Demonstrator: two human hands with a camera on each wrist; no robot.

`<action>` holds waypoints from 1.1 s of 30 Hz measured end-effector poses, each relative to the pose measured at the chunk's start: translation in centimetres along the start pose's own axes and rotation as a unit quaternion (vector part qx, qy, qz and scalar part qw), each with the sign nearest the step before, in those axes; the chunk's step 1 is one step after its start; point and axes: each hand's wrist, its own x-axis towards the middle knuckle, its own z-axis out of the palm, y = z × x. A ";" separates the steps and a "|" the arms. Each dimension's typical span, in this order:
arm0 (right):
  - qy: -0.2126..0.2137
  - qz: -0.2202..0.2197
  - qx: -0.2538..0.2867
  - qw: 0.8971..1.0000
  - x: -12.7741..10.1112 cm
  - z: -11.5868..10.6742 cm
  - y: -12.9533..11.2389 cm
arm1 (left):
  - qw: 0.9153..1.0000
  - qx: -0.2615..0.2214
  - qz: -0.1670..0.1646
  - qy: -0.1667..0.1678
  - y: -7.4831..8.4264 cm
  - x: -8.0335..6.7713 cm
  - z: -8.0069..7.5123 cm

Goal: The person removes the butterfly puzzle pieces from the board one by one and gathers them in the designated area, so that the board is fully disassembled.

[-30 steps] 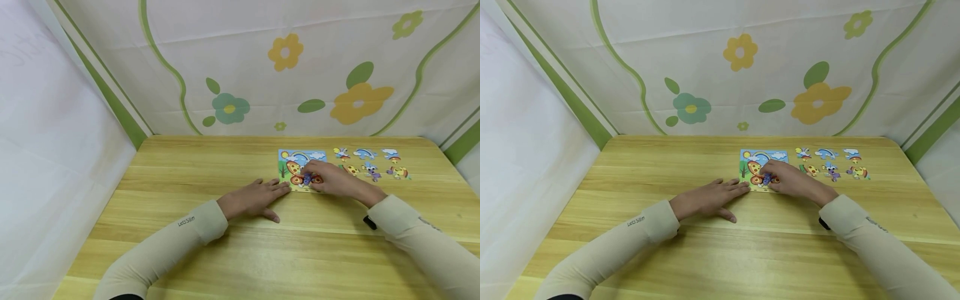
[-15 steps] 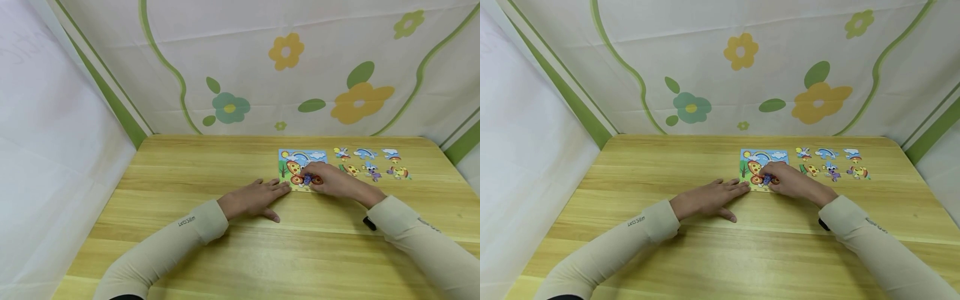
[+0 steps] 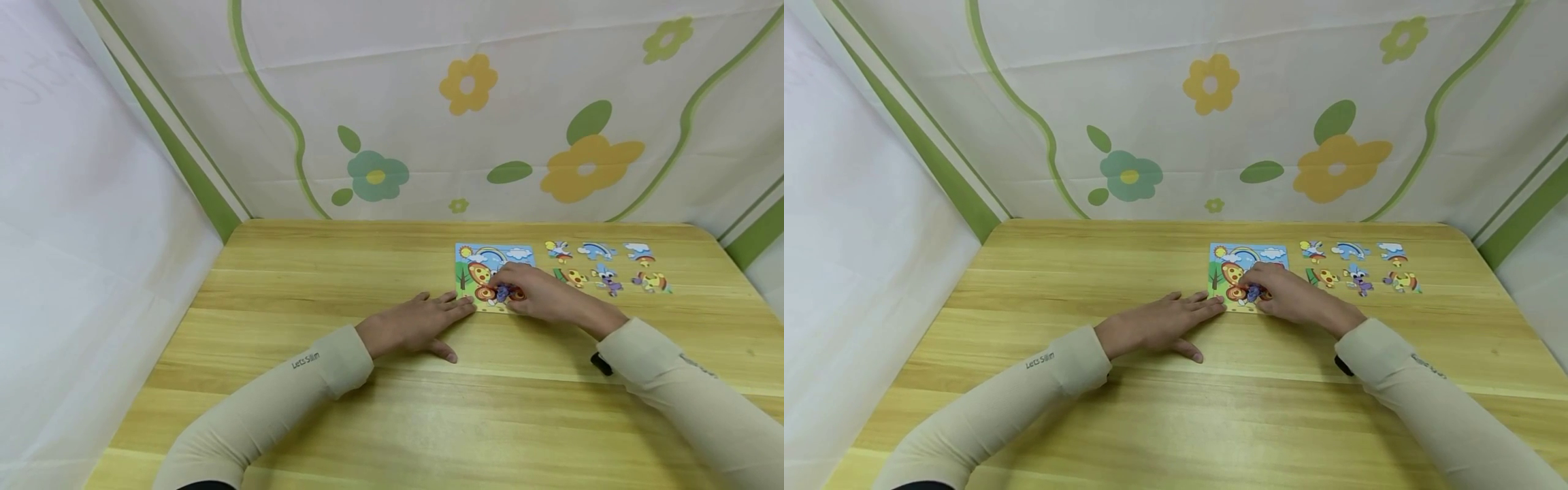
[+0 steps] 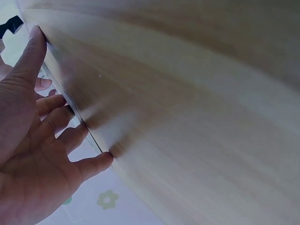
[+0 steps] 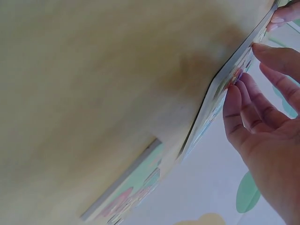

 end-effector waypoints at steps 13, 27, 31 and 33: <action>0.001 0.000 0.023 1.000 0.2 -0.1 0.1 | 1.000 0.000 -0.001 -0.004 0.0 0.0 0.0; -0.015 -0.021 -0.003 1.000 0.5 -0.3 0.4 | 1.000 0.004 -0.001 -0.008 -0.1 0.1 0.0; -0.019 -0.023 -0.008 1.000 0.6 -0.3 0.4 | 1.000 0.001 -0.002 -0.010 -0.1 0.1 -0.1; -0.021 -0.023 -0.009 0.999 0.7 -0.3 0.4 | 1.000 -0.001 -0.002 -0.011 -0.1 0.1 -0.1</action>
